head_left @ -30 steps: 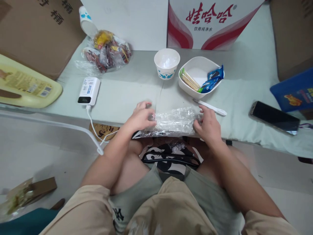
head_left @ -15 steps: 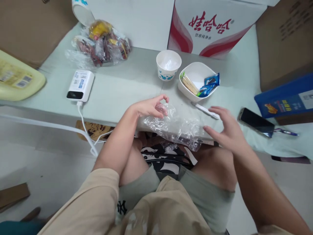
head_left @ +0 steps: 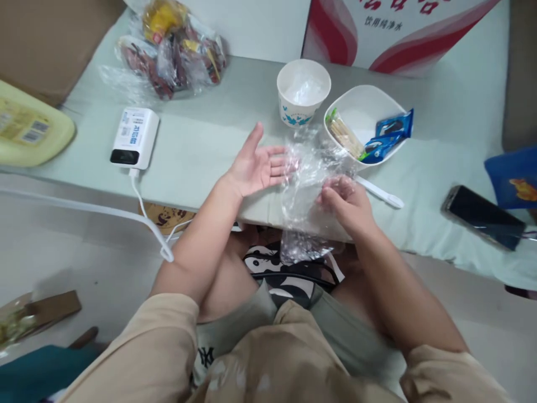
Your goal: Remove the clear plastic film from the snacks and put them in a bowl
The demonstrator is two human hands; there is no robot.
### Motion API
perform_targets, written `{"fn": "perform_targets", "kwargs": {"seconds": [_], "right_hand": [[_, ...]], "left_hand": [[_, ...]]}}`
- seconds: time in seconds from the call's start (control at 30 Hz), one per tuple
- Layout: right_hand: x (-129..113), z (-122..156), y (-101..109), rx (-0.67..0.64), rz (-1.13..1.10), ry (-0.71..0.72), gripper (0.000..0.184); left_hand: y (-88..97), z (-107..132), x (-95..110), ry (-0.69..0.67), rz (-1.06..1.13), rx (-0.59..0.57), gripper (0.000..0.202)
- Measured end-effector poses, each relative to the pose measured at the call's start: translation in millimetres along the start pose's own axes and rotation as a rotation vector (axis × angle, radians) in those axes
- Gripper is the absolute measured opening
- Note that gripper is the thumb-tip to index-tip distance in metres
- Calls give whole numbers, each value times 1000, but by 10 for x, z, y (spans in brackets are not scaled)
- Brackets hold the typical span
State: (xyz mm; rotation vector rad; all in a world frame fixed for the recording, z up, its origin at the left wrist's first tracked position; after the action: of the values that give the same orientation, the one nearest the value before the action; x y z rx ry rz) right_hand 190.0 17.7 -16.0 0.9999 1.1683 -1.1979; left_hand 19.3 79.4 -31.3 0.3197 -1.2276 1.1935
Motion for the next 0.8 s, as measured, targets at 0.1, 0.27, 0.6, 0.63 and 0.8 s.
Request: {"fn": "perform_targets", "kwargs": {"seconds": [0.1, 0.27, 0.6, 0.63, 0.8], "right_hand": [[48, -45, 151, 188, 1, 55, 19], [67, -76, 224, 188, -13, 136, 33], [-122, 41, 282, 65, 12, 435, 11], [-159, 51, 281, 52, 74, 459, 11], [-263, 117, 269, 17, 403, 531, 29]], "left_hand": [[-179, 3, -140, 49, -130, -29, 50], [-193, 10, -76, -107, -518, 162, 23], [-123, 102, -8, -87, -310, 100, 14], [-116, 79, -24, -63, -300, 68, 14], [64, -26, 11, -102, -390, 155, 26]]}}
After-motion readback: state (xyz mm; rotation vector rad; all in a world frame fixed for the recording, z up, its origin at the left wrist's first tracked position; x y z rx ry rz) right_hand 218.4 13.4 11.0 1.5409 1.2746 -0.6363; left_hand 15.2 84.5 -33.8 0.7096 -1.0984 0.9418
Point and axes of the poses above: each hand's wrist, its own z-axis away from the middle knuckle, its own y-axis out of the back of the hand, x = y × z, the point moved 9 cm from there along -z, towards the middle knuckle, and after that the axes turned 7 degrees about -z, right-handed, at the moved point
